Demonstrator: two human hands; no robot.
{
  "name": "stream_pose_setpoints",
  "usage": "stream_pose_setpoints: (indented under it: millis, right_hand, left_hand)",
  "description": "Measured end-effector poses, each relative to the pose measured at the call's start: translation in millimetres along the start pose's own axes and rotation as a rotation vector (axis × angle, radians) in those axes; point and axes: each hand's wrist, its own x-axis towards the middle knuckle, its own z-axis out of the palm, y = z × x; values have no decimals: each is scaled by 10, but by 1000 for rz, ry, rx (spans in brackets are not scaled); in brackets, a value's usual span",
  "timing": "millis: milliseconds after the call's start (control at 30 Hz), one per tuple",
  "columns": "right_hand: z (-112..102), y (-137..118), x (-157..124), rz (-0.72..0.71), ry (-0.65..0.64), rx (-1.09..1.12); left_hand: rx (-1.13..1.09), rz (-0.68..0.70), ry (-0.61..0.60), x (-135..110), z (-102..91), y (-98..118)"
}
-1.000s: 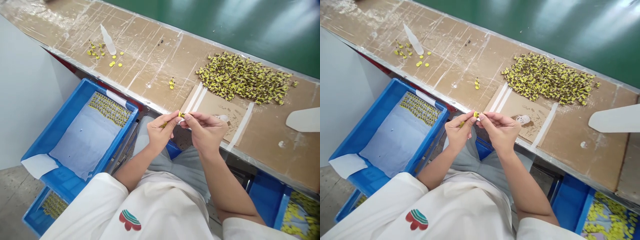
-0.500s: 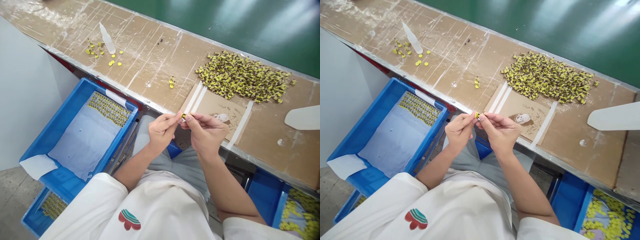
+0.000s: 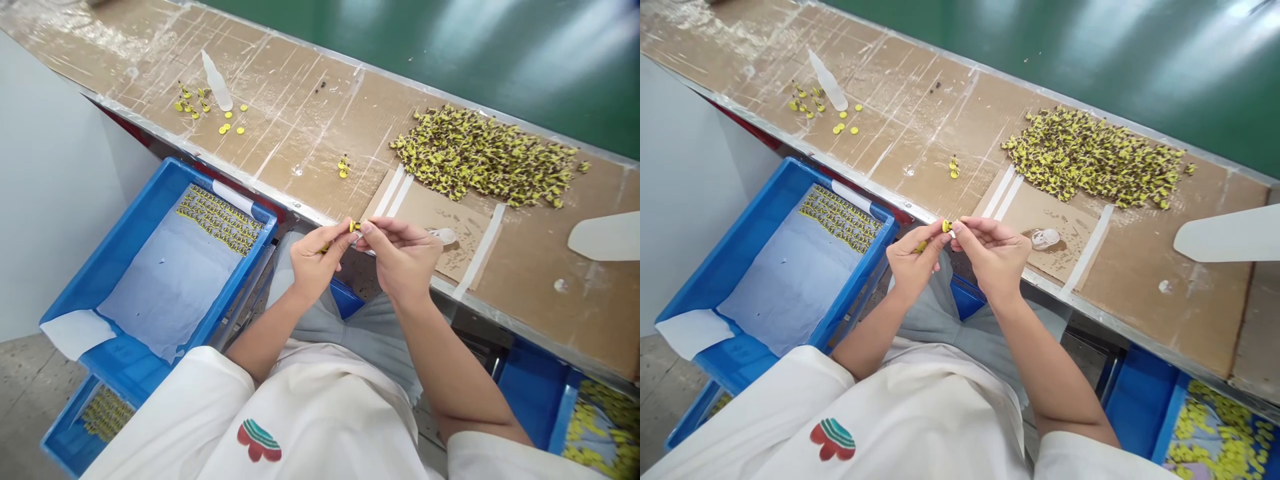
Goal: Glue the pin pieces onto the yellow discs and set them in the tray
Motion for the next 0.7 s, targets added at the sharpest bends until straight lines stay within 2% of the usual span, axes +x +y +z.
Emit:
stream_pose_setpoints:
  millis: [100, 167, 233, 333, 467, 700]
  right_hand:
    - [18, 50, 161, -105, 25, -36]
    - [11, 120, 366, -223, 68, -166]
    - [-5, 220, 625, -342, 78, -403]
    - [-16, 383, 985, -462, -25, -821]
    - [20, 519, 1197, -507, -139, -1149]
    - [35, 604, 1180, -496, -124, -1246]
  left_hand:
    - [-161, -208, 54, 42, 19, 7]
    - [-335, -364, 82, 100, -8, 5]
    - [-527, -535, 89, 170, -67, -3]
    - [-721, -716, 78, 255, -173, -17]
    - [-790, -700, 67, 283, -248, -29]
    - [-772, -631, -9, 294, -247, -49]
